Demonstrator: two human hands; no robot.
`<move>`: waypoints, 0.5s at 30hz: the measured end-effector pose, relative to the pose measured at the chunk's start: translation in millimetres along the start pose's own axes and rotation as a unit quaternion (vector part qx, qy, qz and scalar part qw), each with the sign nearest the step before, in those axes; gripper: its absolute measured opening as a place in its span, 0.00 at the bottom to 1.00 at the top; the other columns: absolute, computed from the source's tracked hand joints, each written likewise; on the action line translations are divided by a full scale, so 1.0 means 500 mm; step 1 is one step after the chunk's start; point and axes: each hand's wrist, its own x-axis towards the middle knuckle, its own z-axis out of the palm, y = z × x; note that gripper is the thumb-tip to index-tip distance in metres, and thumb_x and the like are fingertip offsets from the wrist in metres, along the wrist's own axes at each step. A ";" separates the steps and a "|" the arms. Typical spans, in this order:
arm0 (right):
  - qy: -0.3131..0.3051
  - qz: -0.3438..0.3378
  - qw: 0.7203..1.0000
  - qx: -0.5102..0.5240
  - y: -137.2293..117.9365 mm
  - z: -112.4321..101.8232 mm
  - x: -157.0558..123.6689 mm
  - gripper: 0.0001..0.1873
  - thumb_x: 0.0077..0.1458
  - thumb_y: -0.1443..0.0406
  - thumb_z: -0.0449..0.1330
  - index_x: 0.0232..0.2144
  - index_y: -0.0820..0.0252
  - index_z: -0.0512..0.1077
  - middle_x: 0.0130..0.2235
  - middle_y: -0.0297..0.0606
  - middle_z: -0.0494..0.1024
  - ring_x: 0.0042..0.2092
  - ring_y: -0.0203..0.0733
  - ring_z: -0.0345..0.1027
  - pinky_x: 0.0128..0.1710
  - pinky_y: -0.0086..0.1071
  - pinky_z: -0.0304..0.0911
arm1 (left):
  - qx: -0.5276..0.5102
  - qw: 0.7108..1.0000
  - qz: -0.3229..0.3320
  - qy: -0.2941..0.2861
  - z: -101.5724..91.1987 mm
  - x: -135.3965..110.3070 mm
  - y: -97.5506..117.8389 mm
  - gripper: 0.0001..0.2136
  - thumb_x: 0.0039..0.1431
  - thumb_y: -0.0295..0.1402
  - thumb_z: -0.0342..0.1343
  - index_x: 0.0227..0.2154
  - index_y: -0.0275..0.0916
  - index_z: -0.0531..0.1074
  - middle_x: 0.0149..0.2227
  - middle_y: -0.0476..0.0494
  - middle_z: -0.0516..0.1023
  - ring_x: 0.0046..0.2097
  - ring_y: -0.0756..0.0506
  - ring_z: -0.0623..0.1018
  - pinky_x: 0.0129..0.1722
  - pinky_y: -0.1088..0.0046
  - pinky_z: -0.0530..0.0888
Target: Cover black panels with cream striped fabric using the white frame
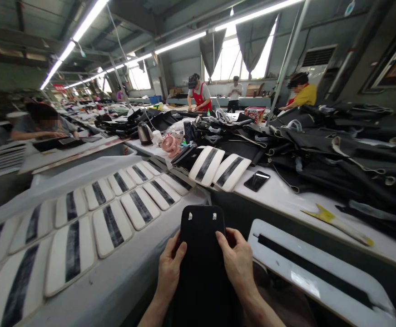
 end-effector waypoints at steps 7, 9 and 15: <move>0.009 -0.011 1.000 0.017 -0.023 -0.027 0.006 0.14 0.56 0.54 0.58 0.32 0.60 0.72 0.31 0.38 0.77 0.33 0.44 0.71 0.33 0.33 0.65 | -0.044 0.998 -0.032 -0.028 0.050 0.017 0.015 0.18 0.54 0.45 0.62 0.40 0.36 0.70 0.39 0.42 0.78 0.39 0.43 0.79 0.40 0.69 0.75; 0.015 -0.012 1.000 0.009 -0.022 -0.036 0.011 0.14 0.56 0.54 0.58 0.31 0.60 0.72 0.30 0.37 0.77 0.33 0.43 0.71 0.33 0.33 0.64 | -0.045 0.998 -0.037 -0.032 0.061 0.013 0.011 0.17 0.55 0.45 0.61 0.38 0.37 0.69 0.36 0.44 0.78 0.36 0.45 0.78 0.38 0.70 0.74; 0.010 0.020 0.999 0.047 0.008 -0.070 0.027 0.17 0.52 0.51 0.61 0.30 0.61 0.74 0.28 0.38 0.78 0.31 0.43 0.70 0.31 0.32 0.64 | -0.009 1.000 -0.007 -0.005 0.098 -0.002 0.020 0.16 0.56 0.46 0.60 0.35 0.37 0.68 0.30 0.47 0.75 0.32 0.47 0.75 0.34 0.73 0.73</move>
